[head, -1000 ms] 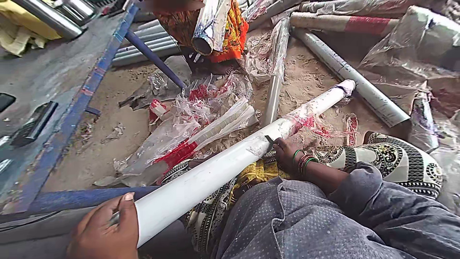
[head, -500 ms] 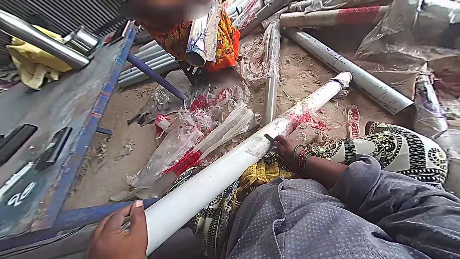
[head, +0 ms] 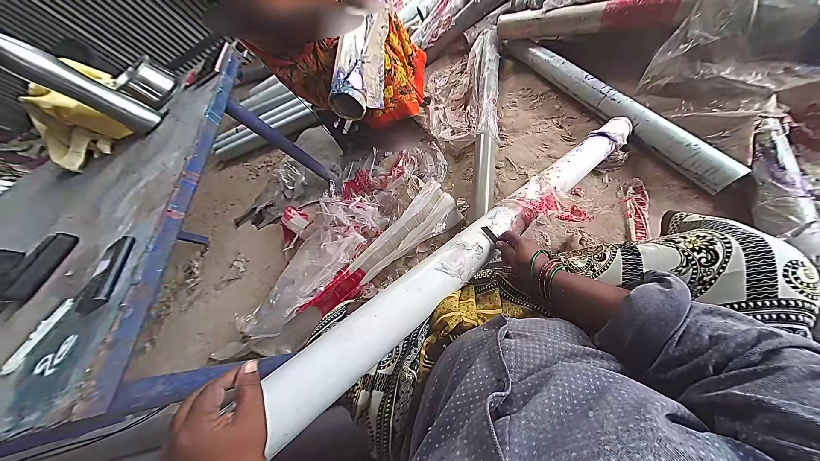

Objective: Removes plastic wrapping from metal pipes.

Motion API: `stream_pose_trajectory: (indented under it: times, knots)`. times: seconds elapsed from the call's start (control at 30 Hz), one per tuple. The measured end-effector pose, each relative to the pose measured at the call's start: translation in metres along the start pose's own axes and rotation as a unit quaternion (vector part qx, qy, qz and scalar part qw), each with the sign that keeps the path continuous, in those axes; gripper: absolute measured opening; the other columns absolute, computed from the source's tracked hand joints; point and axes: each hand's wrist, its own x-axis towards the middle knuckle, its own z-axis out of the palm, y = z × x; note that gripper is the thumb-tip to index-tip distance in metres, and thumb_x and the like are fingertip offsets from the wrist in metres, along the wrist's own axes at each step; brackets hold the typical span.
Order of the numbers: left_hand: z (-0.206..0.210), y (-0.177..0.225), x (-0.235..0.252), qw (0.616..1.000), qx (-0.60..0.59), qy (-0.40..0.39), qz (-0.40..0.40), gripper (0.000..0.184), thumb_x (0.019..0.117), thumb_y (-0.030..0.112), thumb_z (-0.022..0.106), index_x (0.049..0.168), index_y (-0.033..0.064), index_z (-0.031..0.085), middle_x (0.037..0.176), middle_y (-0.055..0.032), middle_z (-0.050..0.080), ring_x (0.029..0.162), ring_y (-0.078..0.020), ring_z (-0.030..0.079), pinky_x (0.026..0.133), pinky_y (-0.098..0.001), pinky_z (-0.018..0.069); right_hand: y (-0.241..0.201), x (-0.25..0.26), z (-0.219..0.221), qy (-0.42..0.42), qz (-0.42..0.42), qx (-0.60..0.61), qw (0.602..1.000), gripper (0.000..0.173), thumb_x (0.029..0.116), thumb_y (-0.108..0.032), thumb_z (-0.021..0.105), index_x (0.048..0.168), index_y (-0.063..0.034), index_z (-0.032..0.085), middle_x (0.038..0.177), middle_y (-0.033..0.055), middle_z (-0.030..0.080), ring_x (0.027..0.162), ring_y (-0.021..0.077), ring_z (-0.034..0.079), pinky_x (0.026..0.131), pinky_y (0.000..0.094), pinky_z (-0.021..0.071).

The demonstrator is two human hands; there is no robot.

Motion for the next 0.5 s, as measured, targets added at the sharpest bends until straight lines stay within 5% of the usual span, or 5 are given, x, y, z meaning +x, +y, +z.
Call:
stream_pose_trajectory:
  times: [0.23, 0.4, 0.5]
  knots:
    - [0.002, -0.002, -0.001, 1.0, 0.006, -0.007, 0.001, 0.039, 0.1035, 0.024, 0.053, 0.107, -0.0108, 0.071, 0.113, -0.0337, 0.067, 0.113, -0.0475, 0.062, 0.099, -0.0565, 0.0451, -0.008, -0.01, 0.007, -0.068, -0.027, -0.046, 0.996, 0.041, 0.114, -0.026, 0.033, 0.138, 0.0009, 0.053, 0.112, 0.0245, 0.066, 0.106, 0.0353, 0.064, 0.098, 0.0511, 0.0469]
    - [0.001, -0.001, -0.001, 1.0, 0.004, -0.002, 0.004, 0.038, 0.1035, 0.023, 0.053, 0.107, -0.011, 0.071, 0.112, -0.0338, 0.067, 0.112, -0.0467, 0.063, 0.098, -0.055, 0.046, -0.003, -0.002, 0.003, -0.008, 0.002, 0.014, 1.0, 0.036, 0.1133, -0.022, 0.037, 0.134, 0.0016, 0.054, 0.1, 0.0191, 0.065, 0.091, 0.028, 0.063, 0.089, 0.0448, 0.0491]
    - [0.001, 0.0, -0.001, 1.0, 0.011, -0.004, 0.005, 0.039, 0.1033, 0.023, 0.053, 0.106, -0.0114, 0.071, 0.111, -0.034, 0.068, 0.11, -0.0472, 0.064, 0.097, -0.055, 0.0466, -0.007, -0.006, 0.003, -0.03, 0.009, -0.036, 0.999, 0.039, 0.1136, -0.024, 0.035, 0.137, 0.0013, 0.053, 0.112, 0.0249, 0.067, 0.106, 0.0369, 0.065, 0.097, 0.0518, 0.0472]
